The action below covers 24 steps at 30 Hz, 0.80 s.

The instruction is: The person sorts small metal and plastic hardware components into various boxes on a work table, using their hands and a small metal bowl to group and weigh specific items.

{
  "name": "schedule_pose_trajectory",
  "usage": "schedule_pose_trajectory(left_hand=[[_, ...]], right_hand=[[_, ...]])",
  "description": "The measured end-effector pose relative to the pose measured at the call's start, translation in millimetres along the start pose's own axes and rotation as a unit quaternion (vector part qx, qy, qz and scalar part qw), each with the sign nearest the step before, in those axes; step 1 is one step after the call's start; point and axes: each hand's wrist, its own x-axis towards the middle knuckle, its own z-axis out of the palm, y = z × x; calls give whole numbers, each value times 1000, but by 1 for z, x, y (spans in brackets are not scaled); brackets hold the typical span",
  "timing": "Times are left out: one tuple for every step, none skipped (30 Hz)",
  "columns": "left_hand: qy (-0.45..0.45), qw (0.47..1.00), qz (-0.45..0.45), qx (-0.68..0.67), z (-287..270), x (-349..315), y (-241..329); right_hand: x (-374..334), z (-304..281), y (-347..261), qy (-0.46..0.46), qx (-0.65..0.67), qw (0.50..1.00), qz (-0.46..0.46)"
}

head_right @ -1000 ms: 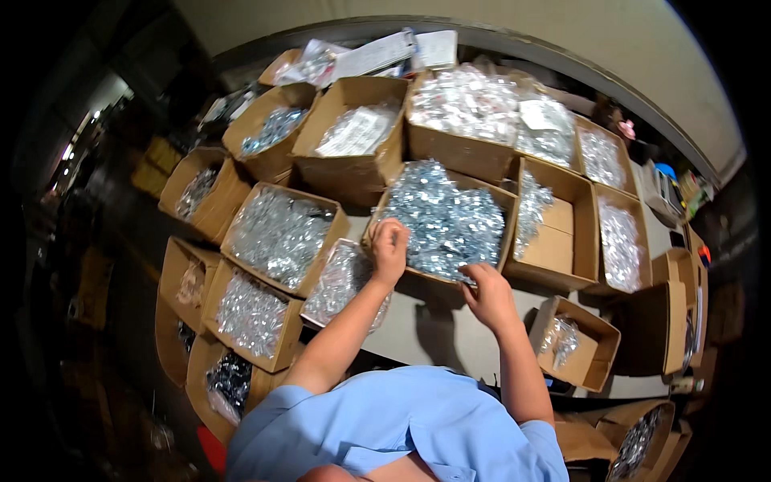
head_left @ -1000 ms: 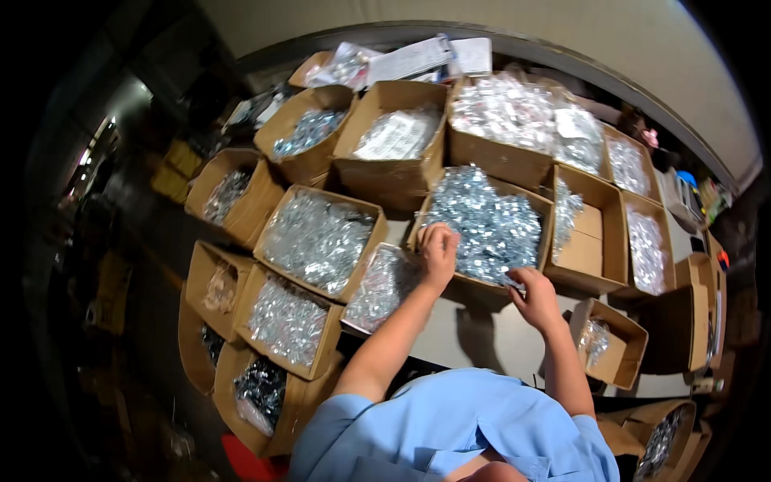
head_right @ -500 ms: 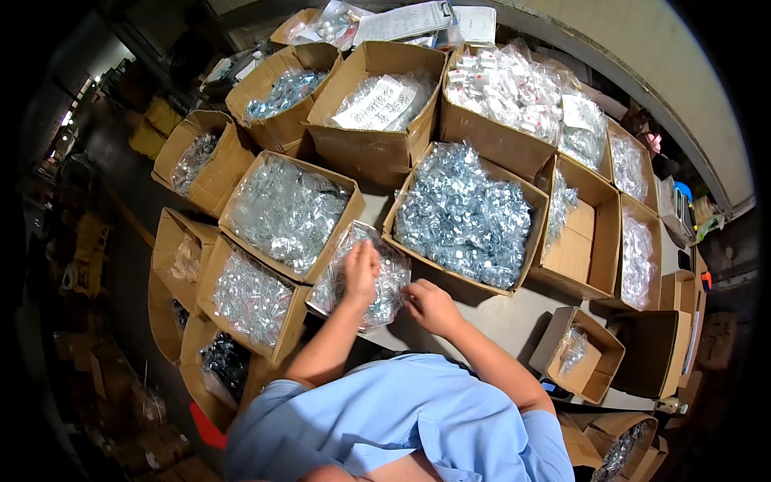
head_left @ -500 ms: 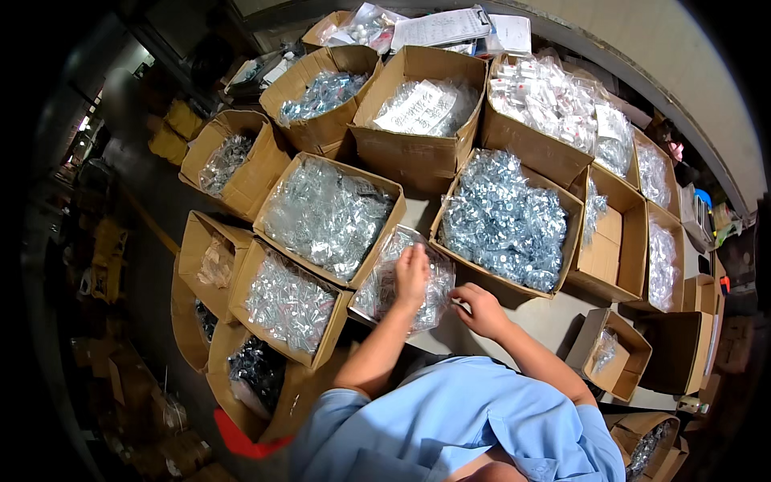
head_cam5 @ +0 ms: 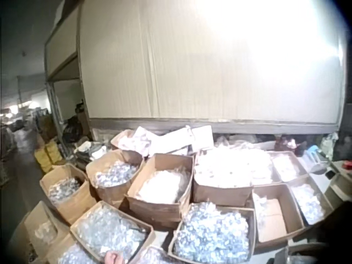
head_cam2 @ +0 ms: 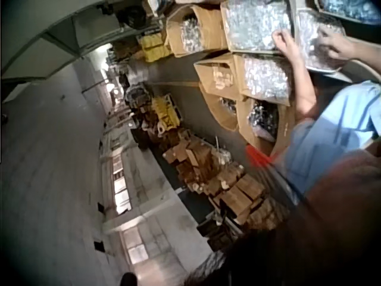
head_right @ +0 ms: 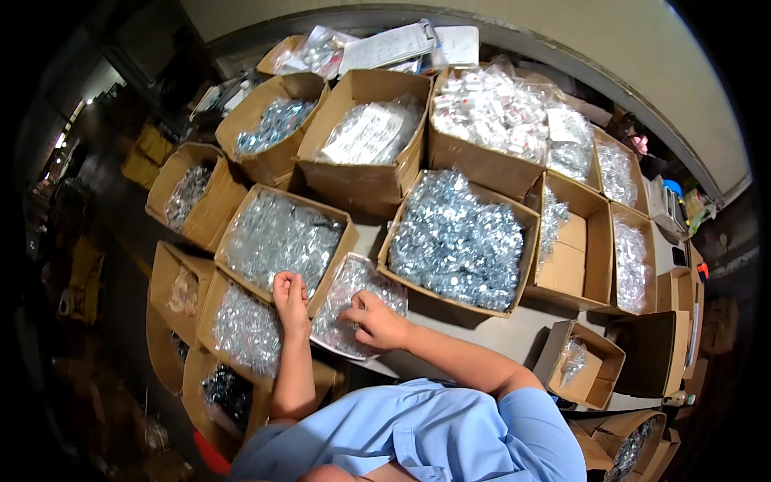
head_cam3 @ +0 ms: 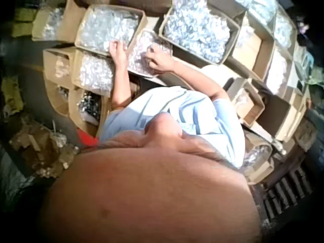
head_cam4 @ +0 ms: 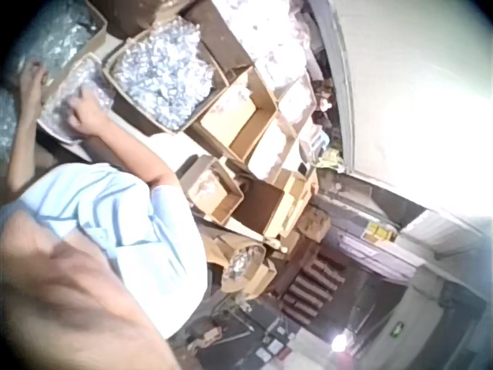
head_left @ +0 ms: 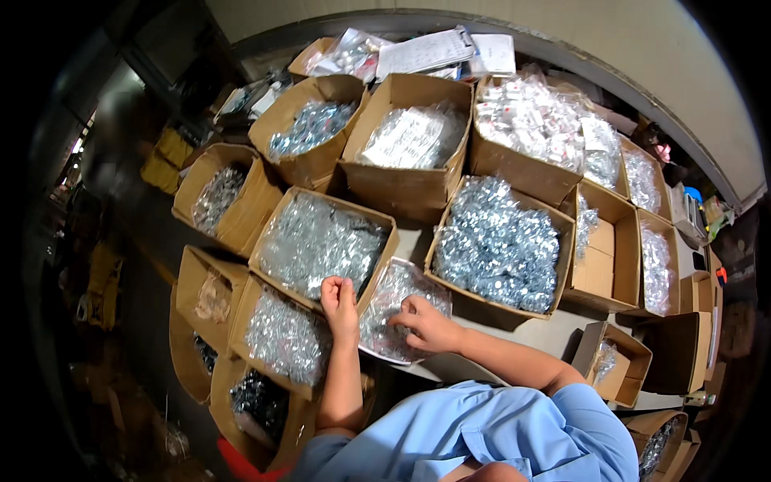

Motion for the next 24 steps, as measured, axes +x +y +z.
schedule_pose_trajectory(left_hand=[[-4, 1000, 4, -6, 11, 7, 3], [-43, 997, 58, 31, 25, 17, 5], [-81, 988, 112, 67, 42, 28, 6], [-117, 980, 148, 59, 68, 38, 16], [-147, 970, 175, 87, 90, 49, 27], [-176, 964, 170, 103, 110, 61, 38], [-174, 944, 208, 187, 125, 80, 43], [-198, 907, 287, 238, 148, 93, 65], [-217, 862, 359, 286, 161, 120, 69], [-239, 839, 378, 310, 176, 147, 70], [-264, 814, 396, 333, 192, 173, 66], [-308, 792, 361, 383, 206, 198, 60], [-347, 766, 324, 434, 216, 220, 53], [-391, 703, 277, 526, 226, 238, 45], [-456, 649, 233, 563, 231, 259, 31], [-517, 577, 194, 602, 243, 268, 18], [-571, 497, 153, 635, 253, 273, 6], [-563, 446, 153, 679, 256, 271, -17], [-553, 392, 151, 719, 259, 269, -34], [-555, 391, 153, 718, 265, 270, -34], [-560, 337, 96, 751, 270, 272, -32], [-562, 279, 33, 778, 267, 271, -34], [-535, 290, 101, 787, 258, 269, -35], [-566, 272, 64, 775, 263, 269, -36]], right_hand=[[0, -8, -6, 64, 91, 994, 11], [3, -24, -7, 104, 102, 989, -5], [0, -31, 7, 151, 200, 968, 23], [-1, -44, 13, 173, 428, 886, 41], [-1, -61, 15, 181, 632, 752, 55], [0, -85, 4, 242, 646, 717, 100], [4, -111, -5, 297, 658, 678, 141], [3, -138, 7, 309, 545, 759, 179], [2, -168, 16, 312, 421, 825, 212], [1, -199, 27, 330, 313, 858, 238], [0, -228, 38, 348, 203, 876, 265], [3, -253, 46, 393, 82, 887, 226], [9, -275, 52, 428, -39, 884, 184], [16, -295, 53, 387, -121, 877, 258], [25, -312, 51, 340, -201, 859, 326], [31, -325, 61, 319, -269, 846, 333], [40, -332, 64, 304, -310, 829, 352], [45, -336, 76, 284, -317, 828, 365], [49, -339, 93, 263, -322, 827, 380], [51, -335, 101, 216, -375, 824, 366], [55, -329, 108, 248, -403, 799, 370], [55, -328, 114, 265, -404, 795, 366], [55, -327, 119, 282, -404, 791, 361], [53, -324, 122, 279, -401, 793, 365]])
